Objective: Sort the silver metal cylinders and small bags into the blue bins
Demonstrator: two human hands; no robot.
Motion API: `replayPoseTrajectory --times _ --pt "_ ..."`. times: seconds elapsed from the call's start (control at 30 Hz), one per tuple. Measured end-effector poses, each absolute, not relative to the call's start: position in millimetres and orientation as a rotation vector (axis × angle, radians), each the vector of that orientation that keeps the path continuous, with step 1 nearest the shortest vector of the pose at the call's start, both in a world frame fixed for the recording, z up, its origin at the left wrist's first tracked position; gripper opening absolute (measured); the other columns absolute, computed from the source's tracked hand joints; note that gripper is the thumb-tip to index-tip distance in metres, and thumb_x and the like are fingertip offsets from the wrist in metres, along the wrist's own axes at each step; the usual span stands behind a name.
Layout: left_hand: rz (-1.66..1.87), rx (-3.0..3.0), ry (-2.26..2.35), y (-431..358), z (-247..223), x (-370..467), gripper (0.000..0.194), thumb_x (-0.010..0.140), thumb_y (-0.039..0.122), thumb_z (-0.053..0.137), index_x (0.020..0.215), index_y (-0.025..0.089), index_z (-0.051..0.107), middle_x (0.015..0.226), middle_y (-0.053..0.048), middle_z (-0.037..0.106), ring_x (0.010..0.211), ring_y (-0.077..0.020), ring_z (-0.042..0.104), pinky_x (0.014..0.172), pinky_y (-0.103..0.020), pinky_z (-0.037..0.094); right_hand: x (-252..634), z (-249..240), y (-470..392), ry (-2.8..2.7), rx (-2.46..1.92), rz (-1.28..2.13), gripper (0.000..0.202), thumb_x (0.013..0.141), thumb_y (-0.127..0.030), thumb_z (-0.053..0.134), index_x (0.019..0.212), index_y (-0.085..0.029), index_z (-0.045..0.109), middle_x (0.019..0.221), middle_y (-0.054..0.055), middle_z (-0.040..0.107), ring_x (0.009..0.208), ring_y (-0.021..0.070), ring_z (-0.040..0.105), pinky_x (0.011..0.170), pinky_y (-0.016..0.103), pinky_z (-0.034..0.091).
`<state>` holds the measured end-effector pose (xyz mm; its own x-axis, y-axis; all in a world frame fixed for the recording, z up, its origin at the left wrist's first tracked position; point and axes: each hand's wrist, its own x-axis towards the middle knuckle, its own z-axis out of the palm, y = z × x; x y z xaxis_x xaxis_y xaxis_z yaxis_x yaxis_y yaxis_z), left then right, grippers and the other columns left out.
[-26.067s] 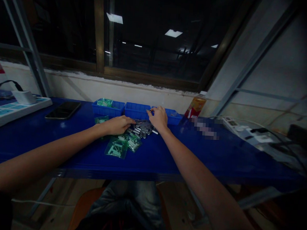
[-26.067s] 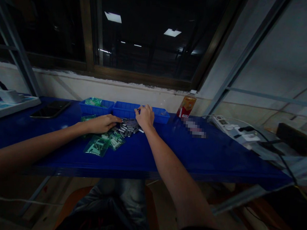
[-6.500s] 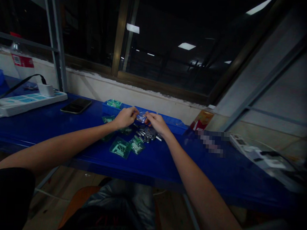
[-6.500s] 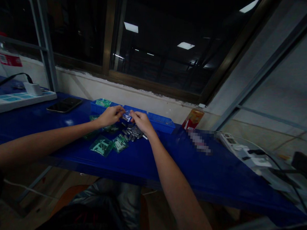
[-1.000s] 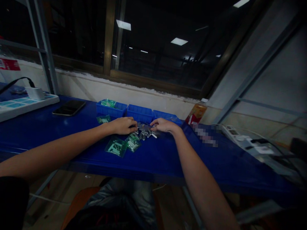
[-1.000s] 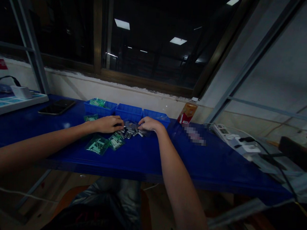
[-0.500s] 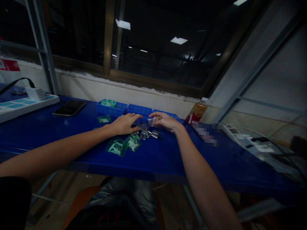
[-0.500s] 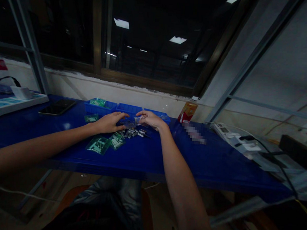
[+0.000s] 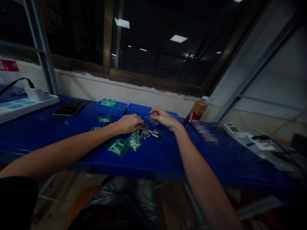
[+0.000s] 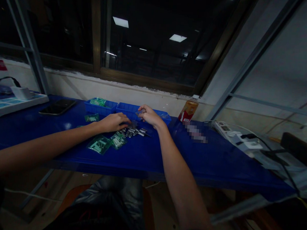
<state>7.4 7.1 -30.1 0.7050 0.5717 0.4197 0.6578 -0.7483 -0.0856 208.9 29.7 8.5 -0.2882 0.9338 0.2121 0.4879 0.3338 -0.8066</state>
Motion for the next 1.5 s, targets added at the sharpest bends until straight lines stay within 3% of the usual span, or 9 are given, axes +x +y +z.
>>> replayPoseTrajectory --times 0.1,0.23,0.5,0.63,0.77,0.93,1.1,1.33,1.5 --pt "-0.517 -2.626 -1.051 5.4 -28.1 12.0 0.022 0.086 0.025 0.041 0.094 0.019 0.061 0.090 -0.006 0.065 0.085 -0.0195 0.059 0.070 -0.028 0.044 215.1 11.8 26.3 -2.097 -1.366 0.824 0.021 0.076 -0.026 0.051 0.097 -0.021 0.054 0.082 0.002 0.058 0.072 0.0136 0.055 0.061 0.025 0.043" --pt "-0.670 -2.535 -1.196 2.6 -23.2 7.4 0.020 0.084 0.023 0.041 0.091 0.018 0.058 0.089 -0.007 0.065 0.081 -0.0201 0.061 0.067 -0.029 0.044 232.7 16.8 28.7 -2.292 -1.712 0.462 0.025 0.074 -0.030 0.058 0.096 -0.019 0.059 0.099 0.006 0.062 0.087 0.0174 0.056 0.073 0.027 0.044" --pt "-1.284 -2.425 -1.606 25.3 -19.4 -16.0 0.016 0.077 0.017 0.046 0.090 0.016 0.054 0.079 -0.004 0.064 0.071 -0.0168 0.061 0.064 -0.026 0.045 231.3 6.9 30.6 -2.380 -1.974 0.668 0.058 0.067 -0.034 0.066 0.120 -0.018 0.050 0.086 0.005 0.066 0.069 0.0149 0.060 0.056 0.023 0.043" --pt "-1.463 -2.461 -1.753 36.5 -24.3 -21.9 0.027 0.075 0.014 0.046 0.101 0.014 0.049 0.074 -0.002 0.063 0.061 -0.0140 0.060 0.060 -0.024 0.045 222.2 -4.8 39.8 -2.465 -1.775 0.456 0.050 0.075 -0.037 0.057 0.121 -0.019 0.052 0.102 0.007 0.065 0.083 0.0175 0.061 0.071 0.025 0.047" --pt "-1.236 -2.495 -1.799 33.7 -27.2 -23.2 0.031 0.074 0.013 0.046 0.105 0.016 0.051 0.075 -0.002 0.063 0.067 -0.0156 0.061 0.064 -0.025 0.046 213.9 -14.0 48.8 -2.494 -1.715 0.309 0.042 0.075 -0.033 0.054 0.114 -0.022 0.060 0.119 0.005 0.060 0.105 0.0212 0.056 0.089 0.028 0.042" --pt "-0.776 -2.437 -1.595 21.6 -28.0 -19.4 0.023 0.077 0.023 0.047 0.095 0.018 0.061 0.097 -0.009 0.060 0.088 -0.0215 0.058 0.078 -0.031 0.045 219.4 -4.1 44.2 -2.425 -1.722 0.496 0.038 0.067 -0.027 0.061 0.105 -0.026 0.066 0.104 0.003 0.067 0.089 0.0213 0.061 0.076 0.031 0.047" --pt "-0.749 -2.555 -1.387 13.7 -26.3 -10.3 0.026 0.084 0.029 0.041 0.093 0.016 0.061 0.092 -0.009 0.060 0.093 -0.0228 0.056 0.084 -0.036 0.043 235.4 18.3 15.4 -2.391 -1.694 0.638 0.049 0.058 -0.040 0.070 0.104 -0.023 0.064 0.078 0.004 0.067 0.061 0.0144 0.057 0.051 0.025 0.042" --pt "-0.770 -2.668 -1.165 0.7 -25.8 2.6 0.026 0.086 0.032 0.041 0.094 0.016 0.060 0.095 -0.009 0.060 0.097 -0.0218 0.053 0.088 -0.035 0.041 232.8 15.7 5.6 -2.374 -1.576 0.805 0.009 0.055 -0.016 0.063 0.063 -0.020 0.064 0.054 -0.001 0.060 0.050 0.0115 0.050 0.049 0.024 0.038" --pt "-0.780 -2.670 -1.150 -0.9 -25.7 1.9 0.025 0.085 0.031 0.042 0.094 0.016 0.060 0.094 -0.009 0.060 0.096 -0.0217 0.053 0.086 -0.035 0.041 234.6 9.9 19.6 -2.128 -1.359 0.846 0.017 0.062 -0.016 0.055 0.077 -0.018 0.064 0.058 -0.001 0.060 0.055 0.0123 0.053 0.058 0.027 0.044"
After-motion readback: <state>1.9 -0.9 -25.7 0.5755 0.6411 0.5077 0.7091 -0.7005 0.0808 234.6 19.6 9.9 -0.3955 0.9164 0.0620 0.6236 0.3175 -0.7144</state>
